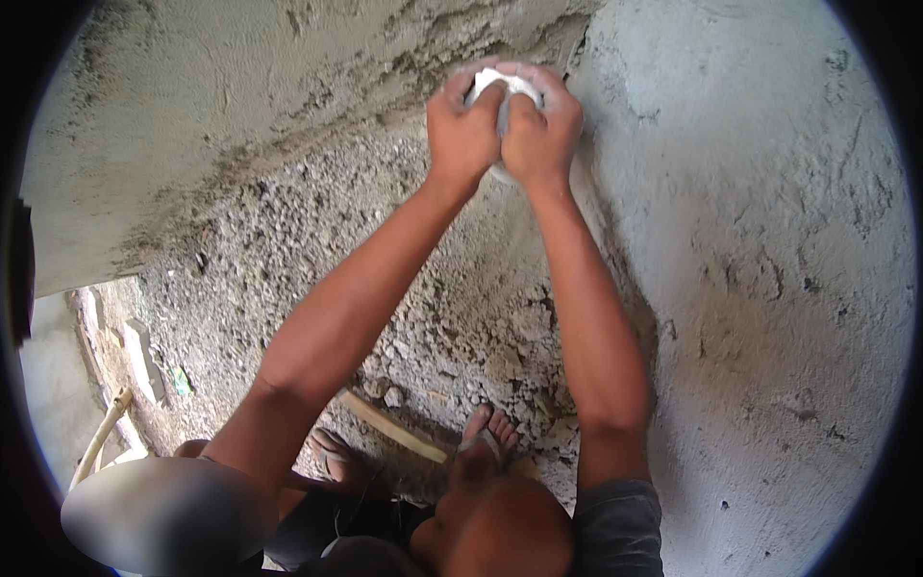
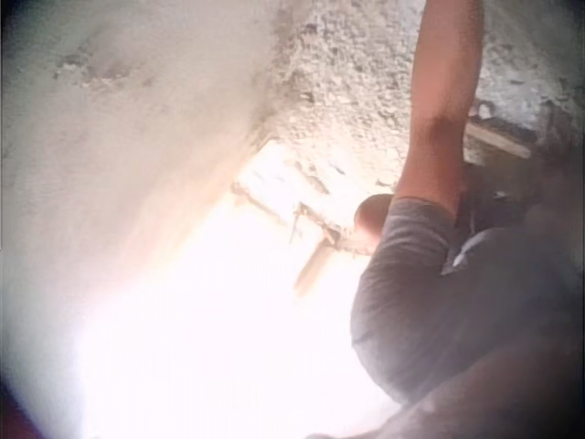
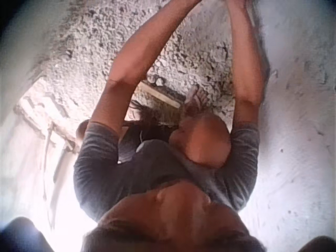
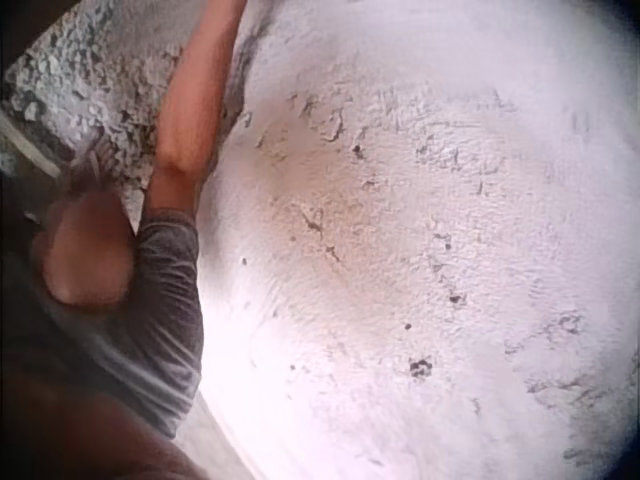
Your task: The person patches a hole in a concrete wall by hammering at the edge, placing a piece of white material into the opening, and smoothing debris and substrate around it by hand.
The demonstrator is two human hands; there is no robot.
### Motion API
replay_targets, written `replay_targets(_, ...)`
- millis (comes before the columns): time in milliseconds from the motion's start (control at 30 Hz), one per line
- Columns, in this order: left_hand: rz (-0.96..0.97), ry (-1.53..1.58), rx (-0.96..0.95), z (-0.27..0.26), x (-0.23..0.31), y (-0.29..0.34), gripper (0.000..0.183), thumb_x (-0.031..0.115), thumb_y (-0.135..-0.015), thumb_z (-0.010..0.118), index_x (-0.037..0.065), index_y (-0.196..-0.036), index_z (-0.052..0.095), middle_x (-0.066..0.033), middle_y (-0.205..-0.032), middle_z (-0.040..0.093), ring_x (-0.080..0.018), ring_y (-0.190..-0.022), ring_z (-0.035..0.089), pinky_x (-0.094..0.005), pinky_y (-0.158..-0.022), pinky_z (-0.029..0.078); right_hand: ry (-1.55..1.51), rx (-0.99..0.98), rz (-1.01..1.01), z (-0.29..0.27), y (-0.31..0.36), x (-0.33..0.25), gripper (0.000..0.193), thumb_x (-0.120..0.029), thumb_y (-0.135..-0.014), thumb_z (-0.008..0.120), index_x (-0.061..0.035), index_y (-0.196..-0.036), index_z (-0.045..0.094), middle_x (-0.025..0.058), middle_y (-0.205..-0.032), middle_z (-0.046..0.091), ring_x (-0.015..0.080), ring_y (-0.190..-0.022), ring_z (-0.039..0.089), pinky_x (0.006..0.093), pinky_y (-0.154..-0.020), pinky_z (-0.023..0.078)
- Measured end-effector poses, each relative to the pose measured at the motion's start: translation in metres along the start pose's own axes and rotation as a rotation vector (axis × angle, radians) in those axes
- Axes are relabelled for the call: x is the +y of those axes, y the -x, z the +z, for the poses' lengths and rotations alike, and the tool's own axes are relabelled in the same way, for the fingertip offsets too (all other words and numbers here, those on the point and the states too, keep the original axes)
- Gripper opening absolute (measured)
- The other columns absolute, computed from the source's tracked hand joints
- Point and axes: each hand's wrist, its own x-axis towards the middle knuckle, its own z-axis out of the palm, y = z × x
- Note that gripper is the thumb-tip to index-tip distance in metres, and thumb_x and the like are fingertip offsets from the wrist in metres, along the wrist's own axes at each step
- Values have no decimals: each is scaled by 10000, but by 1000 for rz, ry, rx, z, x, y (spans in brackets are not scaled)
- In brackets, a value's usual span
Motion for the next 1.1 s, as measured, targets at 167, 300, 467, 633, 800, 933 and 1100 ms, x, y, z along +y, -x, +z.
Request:
replay_targets(167,-119,44,7,3,3,6,337,86,-878,630,-47,-1182,690,-131,-999,727,-158,-904,662,-295,-829,526,18,15,135,-2,14,-3,325,7,-785,488,9,-998,733,108,-977,746,177,-953,675,311,-897,512)
replay_targets(300,-1,-20,-12,-4,-4,3,324,104,-868,652,-34,-1156,707,-144,-1034,718,-168,-902,658,-297,-823,519,-46,-45,-121,1,6,4,324,10,-787,488,19,-993,738,110,-954,744,187,-941,678,313,-902,510)
replay_targets(467,-136,26,-9,2,6,19,328,85,-861,631,-37,-1157,703,-141,-1002,723,-178,-901,664,-301,-834,516,-2,13,55,-10,17,-1,307,-13,-811,501,14,-998,743,109,-953,744,183,-894,674,317,-844,521)
replay_targets(633,-88,7,-28,-3,-1,-8,330,78,-877,601,-43,-1168,700,-150,-1039,723,-170,-919,665,-295,-849,516,52,-77,-66,-4,14,10,308,-12,-815,503,-14,-1001,749,93,-956,742,181,-893,672,310,-847,518)
replay_targets(800,49,18,11,3,-6,-6,334,100,-867,624,-43,-1158,704,-127,-960,728,-162,-874,660,-296,-803,520,44,3,0,-1,-5,-1,300,-18,-815,510,-18,-991,753,104,-973,750,190,-907,685,310,-869,514)
replay_targets(933,-283,11,-38,-3,11,8,360,133,-819,607,-21,-1124,721,-248,-1035,728,-302,-1007,715,-371,-920,528,61,21,181,-4,21,3,289,-21,-803,525,-16,-973,759,100,-939,757,187,-899,688,304,-862,516)
replay_targets(1100,-44,-24,-14,-4,-3,-1,381,147,-808,612,-24,-1132,717,-253,-1051,726,-335,-1010,712,-367,-927,525,45,2,58,1,5,0,276,-36,-818,528,-23,-952,769,100,-935,755,177,-910,687,303,-850,520)
